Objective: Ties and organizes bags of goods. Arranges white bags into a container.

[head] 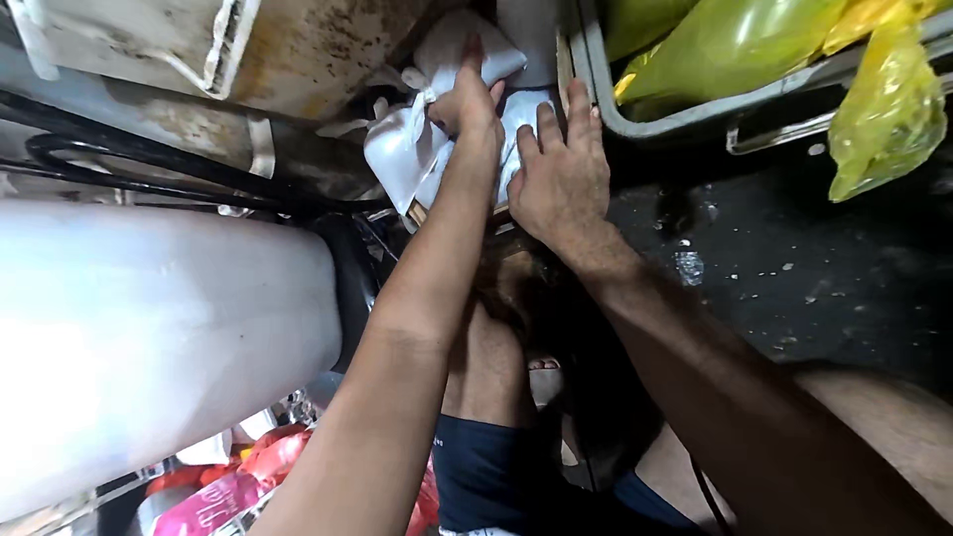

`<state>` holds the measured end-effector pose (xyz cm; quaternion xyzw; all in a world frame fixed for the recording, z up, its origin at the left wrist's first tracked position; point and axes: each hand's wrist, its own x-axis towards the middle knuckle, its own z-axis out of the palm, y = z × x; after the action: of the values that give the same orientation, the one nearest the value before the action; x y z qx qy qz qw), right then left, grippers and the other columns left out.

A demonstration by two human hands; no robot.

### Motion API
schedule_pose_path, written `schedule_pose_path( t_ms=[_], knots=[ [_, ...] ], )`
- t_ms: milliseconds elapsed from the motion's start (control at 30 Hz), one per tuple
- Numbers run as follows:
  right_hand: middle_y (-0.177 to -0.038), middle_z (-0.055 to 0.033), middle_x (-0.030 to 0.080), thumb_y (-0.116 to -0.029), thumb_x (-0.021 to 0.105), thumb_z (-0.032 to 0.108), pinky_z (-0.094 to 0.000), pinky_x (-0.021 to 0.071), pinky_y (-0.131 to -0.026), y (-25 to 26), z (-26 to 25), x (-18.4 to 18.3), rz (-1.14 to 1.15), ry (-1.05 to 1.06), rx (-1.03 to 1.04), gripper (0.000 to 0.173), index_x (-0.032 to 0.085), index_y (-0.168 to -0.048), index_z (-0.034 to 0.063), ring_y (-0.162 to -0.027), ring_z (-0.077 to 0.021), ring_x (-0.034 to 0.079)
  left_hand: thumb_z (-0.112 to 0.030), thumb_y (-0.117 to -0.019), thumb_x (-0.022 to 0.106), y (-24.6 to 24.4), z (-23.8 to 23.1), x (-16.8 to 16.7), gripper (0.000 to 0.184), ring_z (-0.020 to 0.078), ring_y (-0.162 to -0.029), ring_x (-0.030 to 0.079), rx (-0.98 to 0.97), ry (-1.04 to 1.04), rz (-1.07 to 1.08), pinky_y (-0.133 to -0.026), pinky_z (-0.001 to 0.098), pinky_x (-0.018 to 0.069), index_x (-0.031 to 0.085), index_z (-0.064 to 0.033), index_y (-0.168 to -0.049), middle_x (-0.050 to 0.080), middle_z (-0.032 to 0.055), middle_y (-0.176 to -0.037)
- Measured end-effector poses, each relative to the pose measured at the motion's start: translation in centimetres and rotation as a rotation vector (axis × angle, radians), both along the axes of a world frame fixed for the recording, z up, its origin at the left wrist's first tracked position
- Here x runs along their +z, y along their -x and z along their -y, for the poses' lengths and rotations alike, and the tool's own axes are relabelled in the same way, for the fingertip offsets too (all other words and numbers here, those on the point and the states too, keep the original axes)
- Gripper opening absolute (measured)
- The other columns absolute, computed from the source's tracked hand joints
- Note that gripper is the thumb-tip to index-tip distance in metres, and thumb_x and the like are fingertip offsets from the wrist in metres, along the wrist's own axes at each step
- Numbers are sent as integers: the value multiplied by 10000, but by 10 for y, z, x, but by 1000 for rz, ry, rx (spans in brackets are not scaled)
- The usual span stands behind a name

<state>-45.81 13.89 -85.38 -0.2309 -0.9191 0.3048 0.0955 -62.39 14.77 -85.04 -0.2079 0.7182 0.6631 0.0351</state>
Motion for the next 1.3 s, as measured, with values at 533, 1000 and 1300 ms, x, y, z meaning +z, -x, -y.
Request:
schedule_pose_path(
  t_ms=[533,1000,1300],
  knots=[
    [-1626,-209,368,-975,448,331,-622,181,-1247,-6,-1,0,29,-16,34,555,564,-1452,71,-1562,-443,154,-373,-987,678,3,22,-9,754,236,-855,696,-428,467,-91,-730,388,629,283,12,-1502,618,217,-1161],
    [-1572,-177,464,-917,463,356,-667,204,-1214,9,5,-12,-23,-70,-59,558,614,-1387,97,-1541,-422,248,-229,-1004,558,58,-18,-37,521,332,-1436,445,-871,1291,-134,-1169,495,377,501,-51,-1491,488,201,-1529],
    [-1564,-166,474,-910,472,372,-651,217,-1215,8,3,-12,-3,-97,-41,546,621,-1361,103,-1543,-415,245,-394,-1098,418,68,14,-15,414,165,-629,649,-861,455,201,-586,309,580,614,-40,-1185,670,78,-820]
  ],
)
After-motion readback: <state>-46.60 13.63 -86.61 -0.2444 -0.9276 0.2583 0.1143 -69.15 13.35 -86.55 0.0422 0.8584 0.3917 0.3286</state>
